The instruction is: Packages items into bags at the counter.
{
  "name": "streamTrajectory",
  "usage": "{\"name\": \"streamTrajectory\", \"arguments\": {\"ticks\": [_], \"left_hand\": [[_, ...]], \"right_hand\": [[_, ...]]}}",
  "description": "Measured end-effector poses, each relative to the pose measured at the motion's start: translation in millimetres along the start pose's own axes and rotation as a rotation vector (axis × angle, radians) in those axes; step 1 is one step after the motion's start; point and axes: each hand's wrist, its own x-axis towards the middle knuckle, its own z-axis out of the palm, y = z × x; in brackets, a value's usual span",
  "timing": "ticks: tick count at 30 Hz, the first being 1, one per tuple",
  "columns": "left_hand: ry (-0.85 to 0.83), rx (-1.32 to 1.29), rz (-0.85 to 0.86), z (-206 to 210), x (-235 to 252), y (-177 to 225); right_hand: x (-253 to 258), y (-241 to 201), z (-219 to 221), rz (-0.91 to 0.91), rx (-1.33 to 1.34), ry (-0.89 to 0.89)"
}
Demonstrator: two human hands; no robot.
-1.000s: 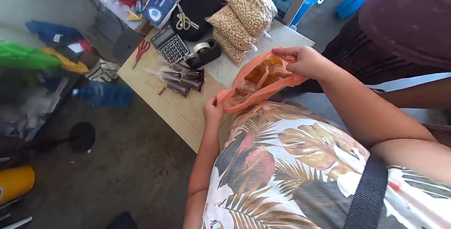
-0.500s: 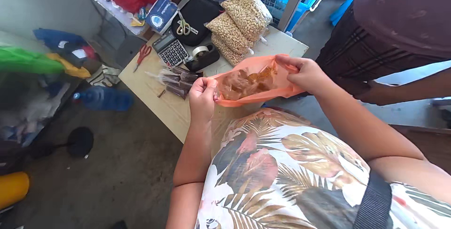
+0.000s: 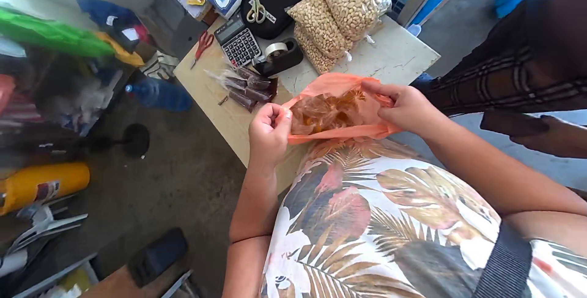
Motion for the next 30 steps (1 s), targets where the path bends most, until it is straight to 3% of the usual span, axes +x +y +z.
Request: {"name": "streamTrajectory", "arguments": {"ticks": [7, 16, 20, 25, 30], "left_hand": [[0.100, 0.161, -0.173, -4, -4, -10], [-0.020, 0.414, -0.099, -23, -18, 7], [0.010, 0.292, -0.068, -16, -14, 0], [0.057, -0.063, -0.044, -11, -11, -13], [-0.083, -0.298, -0.127, -14, -13, -19]], "right_hand": [[16, -7, 1, 0.010, -0.012, -0.176], [23, -3, -2, -0.076, -0.031, -0.186], [19, -7, -8, -0.067, -0.039, -0.211], [11, -4, -17, -0.126, -0.116, -0.176], [5, -3, -26, -0.144, -0.217, -0.121]]}}
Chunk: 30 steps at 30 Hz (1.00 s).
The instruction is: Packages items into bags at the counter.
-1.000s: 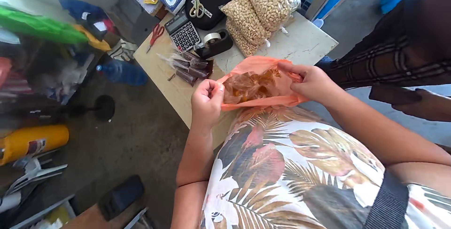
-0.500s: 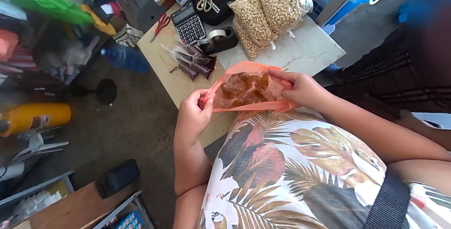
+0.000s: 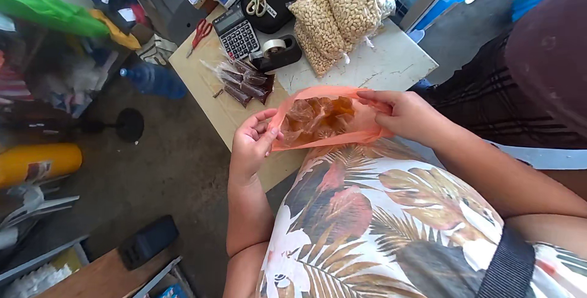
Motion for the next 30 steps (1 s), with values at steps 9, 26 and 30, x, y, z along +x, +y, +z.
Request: {"name": "streamTrajectory", "arguments": {"ticks": [9, 26, 30], "left_hand": [[0.090, -0.106, 0.047, -8, -8, -3], [0.079, -0.205, 0.149, 0, -7, -10], [0.079, -0.188, 0.132, 1, -9, -10]], "right_hand": [[-15, -4, -18, 0.066, -0.120, 0.140], [-29, 4, 12, 0.067, 0.572, 0.205], [-31, -1, 12, 0.055, 0.560, 0.197]]}}
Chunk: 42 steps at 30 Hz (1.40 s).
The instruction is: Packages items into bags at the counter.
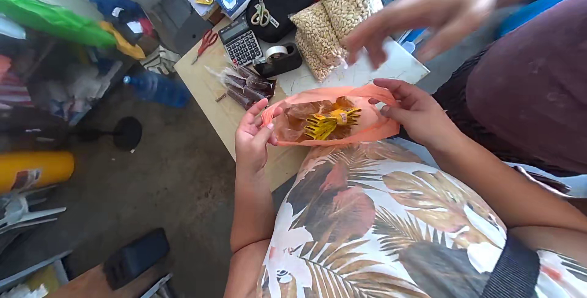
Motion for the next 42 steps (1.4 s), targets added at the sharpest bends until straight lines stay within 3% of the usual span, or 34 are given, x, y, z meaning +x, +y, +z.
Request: {"name": "streamTrajectory", "arguments": {"ticks": [6, 10, 14, 16, 19, 21, 25, 29, 31, 33, 36, 38, 40, 42], "left_hand": [[0.036, 0.026, 0.006, 5, -4, 5], [-0.017, 0.123, 0.013, 19, -5, 14], [-0.153, 0.357, 0.023, 49, 3, 24], [-0.271, 0.534, 0.120, 59, 9, 26], [-0.369, 0.838, 0.327, 64, 13, 35], [-0.443, 0.933, 0.356, 62, 14, 43], [-0.528, 0.969, 0.457, 57, 23, 40], [-0.495, 1.017, 0.760, 47, 45, 30], [-0.449, 0.945, 0.935, 39, 64, 34], [-0.392, 0.761, 0.986, 25, 95, 35], [-0.064, 0.661, 0.846, -16, 177, 1], [0.128, 0.902, 0.432, -56, 240, -43], [0.090, 1.096, -0.116, -99, 291, -88], [0.034, 1.204, -0.300, -134, 318, -124]], "right_hand": [[-7, -15, 3, -0.127, -0.255, 0.006], [2, -30, 12, -0.209, 0.069, -0.125], [13, -42, 47, -0.151, 0.259, -0.360], [18, -45, 65, -0.138, 0.258, -0.446], [23, -51, 77, -0.135, 0.249, -0.414], [26, -57, 79, -0.080, 0.312, -0.397], [33, -64, 78, 0.021, 0.318, -0.354], [43, -66, 79, 0.030, 0.268, -0.386], [51, -59, 82, -0.019, 0.370, -0.422], [61, -55, 89, -0.039, 0.457, -0.446], [79, -54, 90, -0.059, 0.505, -0.462], [88, -56, 88, -0.059, 0.497, -0.500], [91, -53, 88, -0.068, 0.491, -0.569], [94, -50, 88, -0.096, 0.478, -0.621]]}}
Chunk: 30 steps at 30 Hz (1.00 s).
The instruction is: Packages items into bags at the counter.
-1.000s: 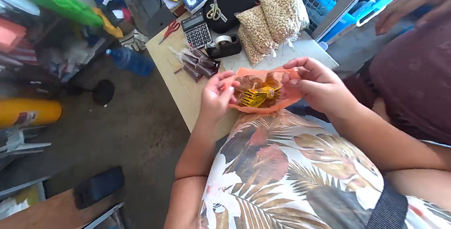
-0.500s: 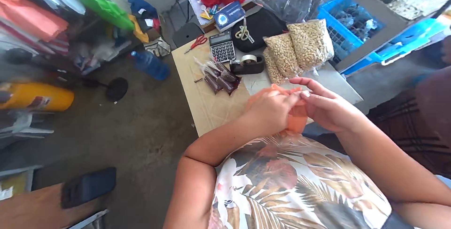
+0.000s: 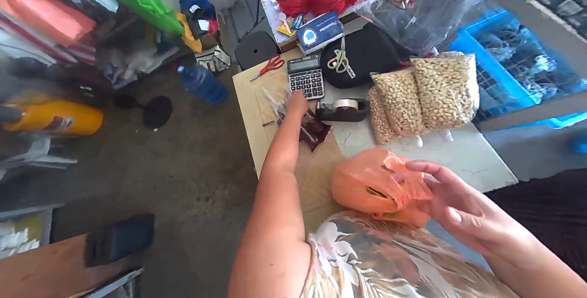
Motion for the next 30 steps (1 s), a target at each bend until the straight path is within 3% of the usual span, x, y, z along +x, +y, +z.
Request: {"name": "streamTrajectory", "arguments": {"ticks": [4, 10, 16, 23, 30], "left_hand": [[-0.074, 0.148, -0.010, 14, 25, -28], [-0.039, 0.157, -0.068, 9, 35, -28], [-0.112, 0.200, -0.096, 6, 38, -31], [-0.028, 0.257, 0.023, 5, 45, -29], [-0.082, 0.341, 0.093, 13, 68, -9]], "right_hand": [[3, 0, -13, -0.037, 0.025, -0.032], [13, 1, -17, -0.042, 0.036, -0.048], [20, 1, -13, -0.025, 0.036, -0.038], [19, 0, -11, -0.024, 0.019, -0.029], [19, 3, -13, -0.042, 0.003, -0.040]]}}
